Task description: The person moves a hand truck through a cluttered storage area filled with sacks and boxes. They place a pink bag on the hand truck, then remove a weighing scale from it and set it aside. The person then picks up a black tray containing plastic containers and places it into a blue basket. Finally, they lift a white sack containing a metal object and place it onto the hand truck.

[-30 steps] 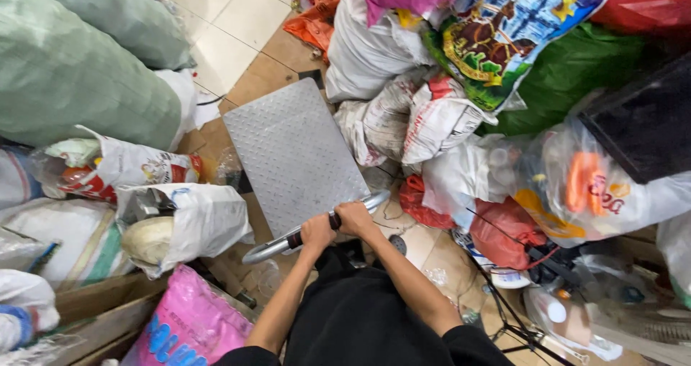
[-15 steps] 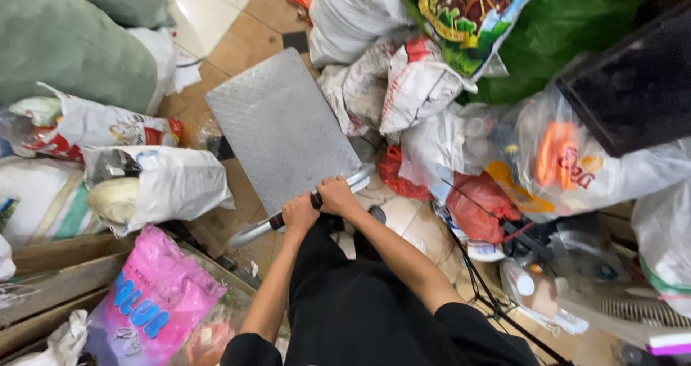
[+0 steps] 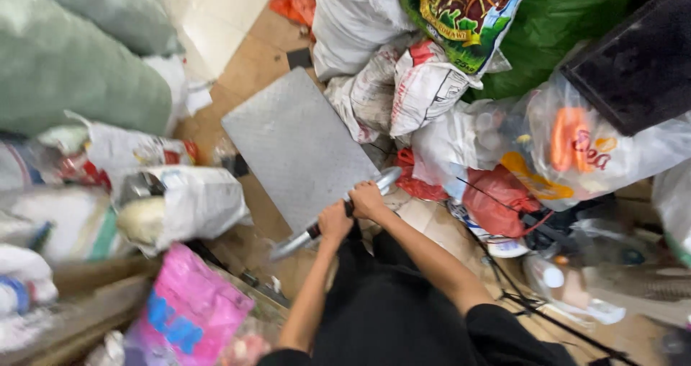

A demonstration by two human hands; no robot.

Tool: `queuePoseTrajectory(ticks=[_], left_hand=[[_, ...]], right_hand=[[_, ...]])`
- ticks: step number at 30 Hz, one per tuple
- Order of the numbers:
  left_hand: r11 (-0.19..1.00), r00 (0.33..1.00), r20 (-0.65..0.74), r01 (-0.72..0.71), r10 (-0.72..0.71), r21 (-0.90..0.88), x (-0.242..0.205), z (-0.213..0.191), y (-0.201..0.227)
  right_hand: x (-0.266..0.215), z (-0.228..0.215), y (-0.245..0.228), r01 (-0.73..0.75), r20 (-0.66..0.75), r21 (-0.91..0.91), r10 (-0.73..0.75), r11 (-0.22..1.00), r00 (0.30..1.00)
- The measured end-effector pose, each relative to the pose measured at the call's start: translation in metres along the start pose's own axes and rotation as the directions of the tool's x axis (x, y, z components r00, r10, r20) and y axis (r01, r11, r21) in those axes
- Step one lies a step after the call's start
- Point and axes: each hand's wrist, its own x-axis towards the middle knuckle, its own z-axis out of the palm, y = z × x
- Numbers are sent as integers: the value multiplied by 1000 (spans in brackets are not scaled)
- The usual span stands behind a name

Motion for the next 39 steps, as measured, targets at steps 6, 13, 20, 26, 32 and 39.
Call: queuePoseTrajectory(ticks=[6,13,20,26,32,39], left_hand=[[987,998,18,-62,66,-150,-18,-26,-6],[990,994,88,-48,60,-136,-48,-28,-23],[995,996,50,-75,78,-70,-79,-25,-25],[996,990,138,-25,37,-87,-105,-30,-23],[963,961,245,-57,124,-265,-107,-56,-16],[780,843,433,25,320,-625,-80,-35,-27]], right_hand=[[-7,29,-20,-130,-4,-46,130,990,992],[-34,34,-52,-166,-63,8,166,986,984],[-67,35,-67,-97,11,45,97,994,995],[-96,33,-79,-51,32,104,47,993,998],[-115,35,-75,-14,61,133,5,991,998],[-123,29,-47,154,-50,277,-146,948,988]])
